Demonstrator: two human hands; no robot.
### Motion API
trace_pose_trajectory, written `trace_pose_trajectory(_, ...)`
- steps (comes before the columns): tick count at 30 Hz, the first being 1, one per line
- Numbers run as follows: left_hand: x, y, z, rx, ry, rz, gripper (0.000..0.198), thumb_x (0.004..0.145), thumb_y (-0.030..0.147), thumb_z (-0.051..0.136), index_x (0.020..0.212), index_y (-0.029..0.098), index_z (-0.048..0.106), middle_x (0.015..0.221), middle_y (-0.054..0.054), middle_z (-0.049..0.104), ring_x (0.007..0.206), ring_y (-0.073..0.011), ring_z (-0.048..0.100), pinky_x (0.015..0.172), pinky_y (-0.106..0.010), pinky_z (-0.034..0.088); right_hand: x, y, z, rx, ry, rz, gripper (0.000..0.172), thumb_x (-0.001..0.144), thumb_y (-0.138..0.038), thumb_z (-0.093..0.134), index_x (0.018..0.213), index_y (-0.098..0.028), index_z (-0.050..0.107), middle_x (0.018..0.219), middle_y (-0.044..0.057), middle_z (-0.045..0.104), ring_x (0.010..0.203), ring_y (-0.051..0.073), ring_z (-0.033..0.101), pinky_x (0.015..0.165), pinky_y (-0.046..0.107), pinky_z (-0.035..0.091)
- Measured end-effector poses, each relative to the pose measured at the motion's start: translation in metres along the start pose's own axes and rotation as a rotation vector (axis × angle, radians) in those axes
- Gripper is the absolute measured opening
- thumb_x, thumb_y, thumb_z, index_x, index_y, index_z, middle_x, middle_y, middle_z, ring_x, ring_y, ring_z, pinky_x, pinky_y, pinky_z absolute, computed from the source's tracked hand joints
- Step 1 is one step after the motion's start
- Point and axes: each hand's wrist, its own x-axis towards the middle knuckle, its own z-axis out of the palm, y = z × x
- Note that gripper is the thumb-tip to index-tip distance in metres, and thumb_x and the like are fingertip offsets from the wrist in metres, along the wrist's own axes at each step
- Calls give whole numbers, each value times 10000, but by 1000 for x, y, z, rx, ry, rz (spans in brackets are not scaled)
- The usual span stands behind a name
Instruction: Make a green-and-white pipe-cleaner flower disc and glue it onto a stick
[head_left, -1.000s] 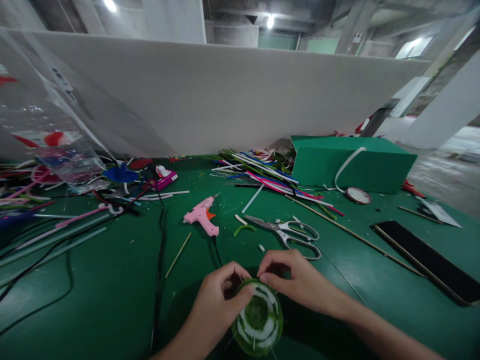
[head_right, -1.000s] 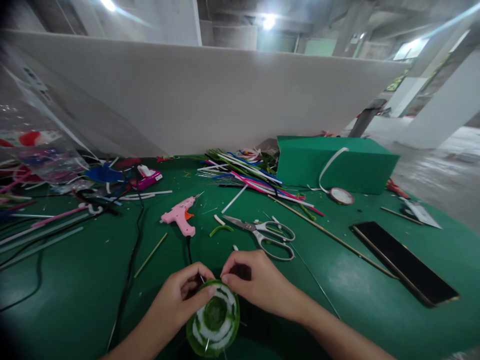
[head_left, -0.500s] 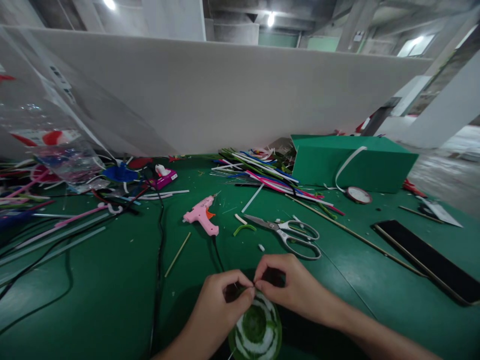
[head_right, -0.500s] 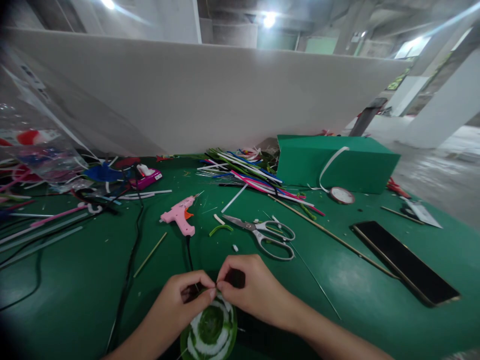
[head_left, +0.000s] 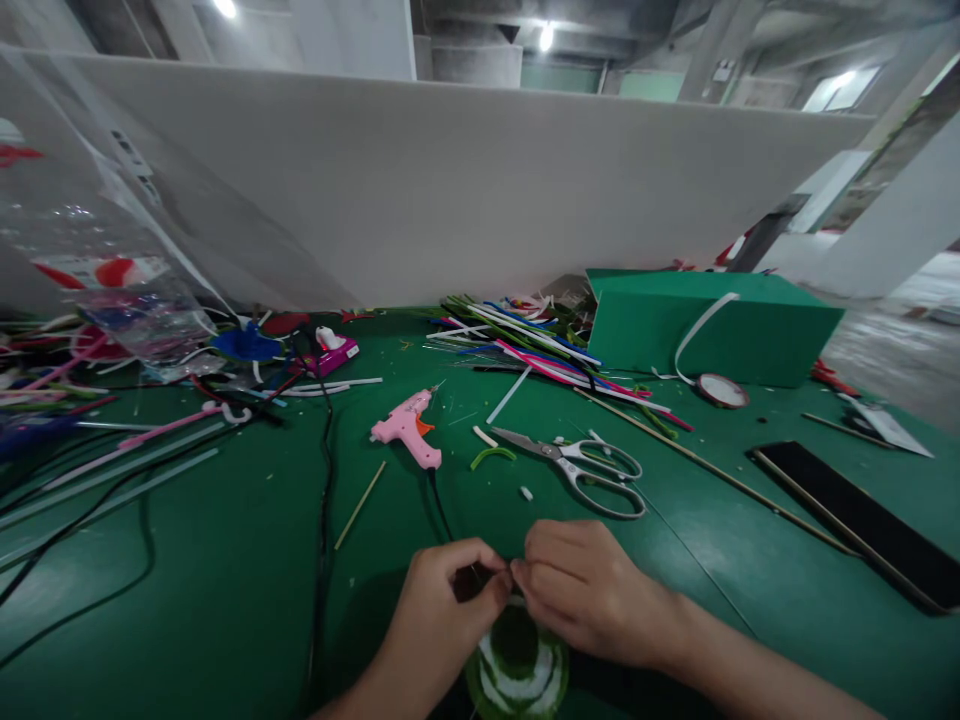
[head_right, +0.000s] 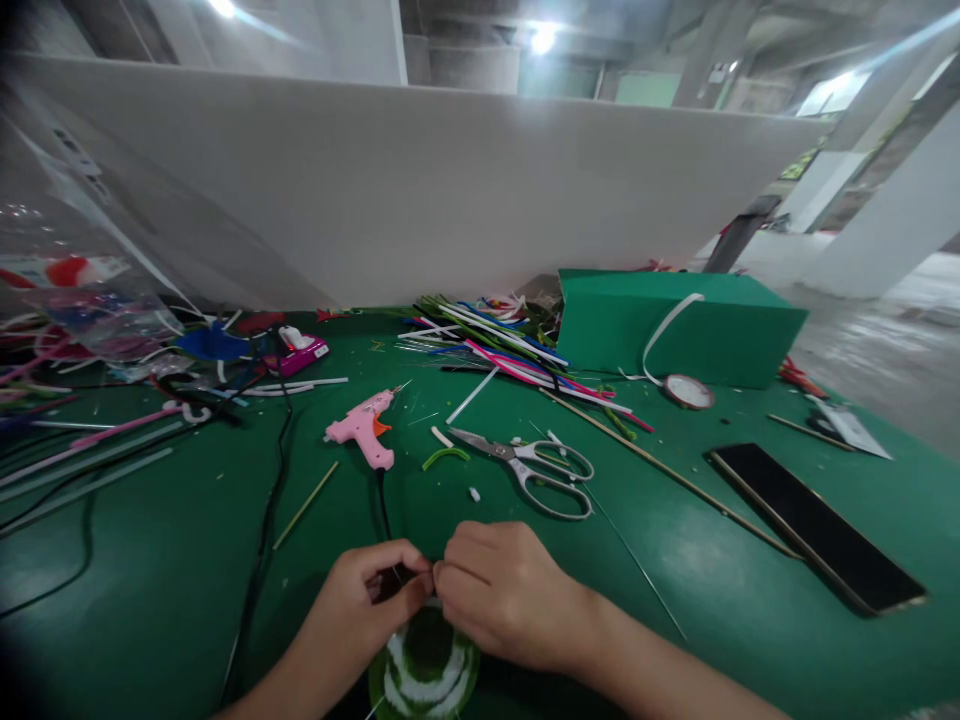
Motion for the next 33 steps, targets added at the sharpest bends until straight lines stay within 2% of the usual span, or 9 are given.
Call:
trace_pose_trajectory(3,2,-4,-2,39,11,46,132,677,180,536,570,157,608,526,19,551,518,-129,488,488,-203,363,3,0,-6,73,-21,68,194,842,-94,453,680,-151,544,661,25,545,640,143,450,564,275,326)
trace_pose_trajectory(5,3,-6,-4,70,25,94,136,706,194,539,601,163,619,552,11,581,534,-137,513,497,-203,379,5,0,-11,229,-4,247,83,819,-112,502,816,-157,572,771,33,582,731,150,499,626,264,377)
trace_pose_trajectory(8,4,-4,-8,128,60,166,146,752,223,532,666,175,639,623,-7,638,583,-156,565,529,-211,406,8,3,-19,492,-30,560,225,760,-170,601,980,-192,561,888,21,593,743,135,528,611,226,411)
trace_pose_trajectory(11,2,0,-11,137,87,197,137,768,235,537,697,179,640,668,-17,660,627,-170,594,562,-219,422,9,4,-22,660,-131,709,89,762,-215,603,843,-184,587,707,-27,568,602,102,490,512,187,372)
trace_pose_trajectory(12,1,1,-12,121,80,194,130,768,240,541,711,177,639,678,-20,661,634,-172,597,566,-220,426,9,4,-22,674,-145,723,42,767,-216,593,776,-176,585,643,-39,540,575,96,469,498,183,355)
trace_pose_trajectory(14,-1,3,-13,55,37,173,141,780,254,526,763,171,639,717,-29,662,661,-180,602,576,-225,437,10,3,-21,645,-119,727,76,762,-201,586,695,-168,574,581,-50,495,550,91,438,486,182,328)
trace_pose_trajectory(19,1,4,-14,-110,-60,93,229,827,317,460,844,167,632,775,-35,642,726,-188,590,617,-238,445,10,-1,-17,539,-33,670,83,733,-139,590,659,-166,564,593,-46,504,567,97,454,524,198,330)
trace_pose_trajectory(23,4,3,-12,-96,-68,65,161,772,294,550,795,160,635,746,-25,630,707,-180,578,606,-233,435,9,-1,-15,526,-19,641,87,734,-133,588,658,-166,560,595,-44,510,570,99,464,527,199,327)
trace_pose_trajectory(33,4,-1,-13,-165,-89,29,132,744,254,599,817,160,658,775,-34,670,755,-192,607,661,-260,466,9,-5,-13,511,42,646,101,737,-123,572,646,-166,566,587,-39,522,556,99,462,523,199,332)
